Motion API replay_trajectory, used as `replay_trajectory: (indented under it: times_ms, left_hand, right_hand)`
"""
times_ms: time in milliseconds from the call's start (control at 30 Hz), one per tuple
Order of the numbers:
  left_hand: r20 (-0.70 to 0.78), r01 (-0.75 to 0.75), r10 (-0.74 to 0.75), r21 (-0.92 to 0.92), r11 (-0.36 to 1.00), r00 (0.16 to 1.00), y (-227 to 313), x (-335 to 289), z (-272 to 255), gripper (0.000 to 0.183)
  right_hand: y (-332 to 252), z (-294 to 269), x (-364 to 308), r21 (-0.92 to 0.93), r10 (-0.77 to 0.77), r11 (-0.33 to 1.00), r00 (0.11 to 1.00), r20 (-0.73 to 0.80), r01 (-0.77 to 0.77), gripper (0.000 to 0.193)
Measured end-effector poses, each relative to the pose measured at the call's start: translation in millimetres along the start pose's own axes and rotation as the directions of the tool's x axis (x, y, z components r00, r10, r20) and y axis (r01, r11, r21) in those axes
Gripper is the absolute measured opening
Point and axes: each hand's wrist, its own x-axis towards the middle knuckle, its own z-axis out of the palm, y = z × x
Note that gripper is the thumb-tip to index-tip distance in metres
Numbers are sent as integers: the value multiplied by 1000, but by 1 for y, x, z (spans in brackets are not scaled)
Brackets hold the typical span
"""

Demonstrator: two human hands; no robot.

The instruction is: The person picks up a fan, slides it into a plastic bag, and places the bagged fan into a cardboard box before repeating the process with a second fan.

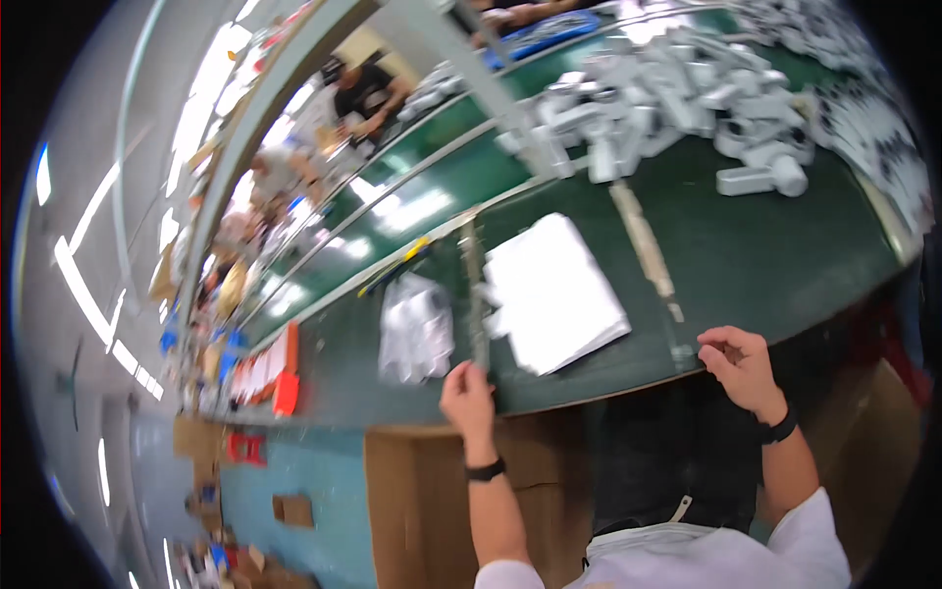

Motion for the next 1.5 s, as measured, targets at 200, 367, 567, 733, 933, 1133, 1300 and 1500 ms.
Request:
replay_trajectory:
  times_ms: [200,367,567,733,933,1133,1300,1500]
  left_hand:
    - [-42,68,-65,64,996,997,12,-2,-22,16]
    - [-26,-55,56,25,998,998,-8,1,-14,17]
    - [-1,-48,48,7,999,999,-11,1,-12,16]
    - [-6,-28,28,8,1000,1000,-9,3,-15,16]
    - [46,39,-36,-63,997,998,13,0,-10,15]
    - [307,-388,347,83,918,886,91,-28,28,17]
    - [631,-699,407,319,640,660,104,-26,66,26]
    - [648,-703,400,308,641,648,98,-19,71,17]
  right_hand:
    - [-60,-106,5,-341,-111,940,944,-311,-2,17]
    - [-68,-158,43,-700,-255,697,859,-443,-155,40]
    - [-59,-119,133,-880,-77,416,955,-287,-231,54]
    - [-33,-94,186,-855,30,408,941,-337,-320,56]
    - [-19,-96,156,-656,-129,694,845,-519,-296,38]
    - [-40,-51,65,170,18,985,969,-248,25,60]
    - [-27,-8,40,385,50,923,989,-139,7,76]
    - [2,4,51,193,83,979,989,-121,-58,72]
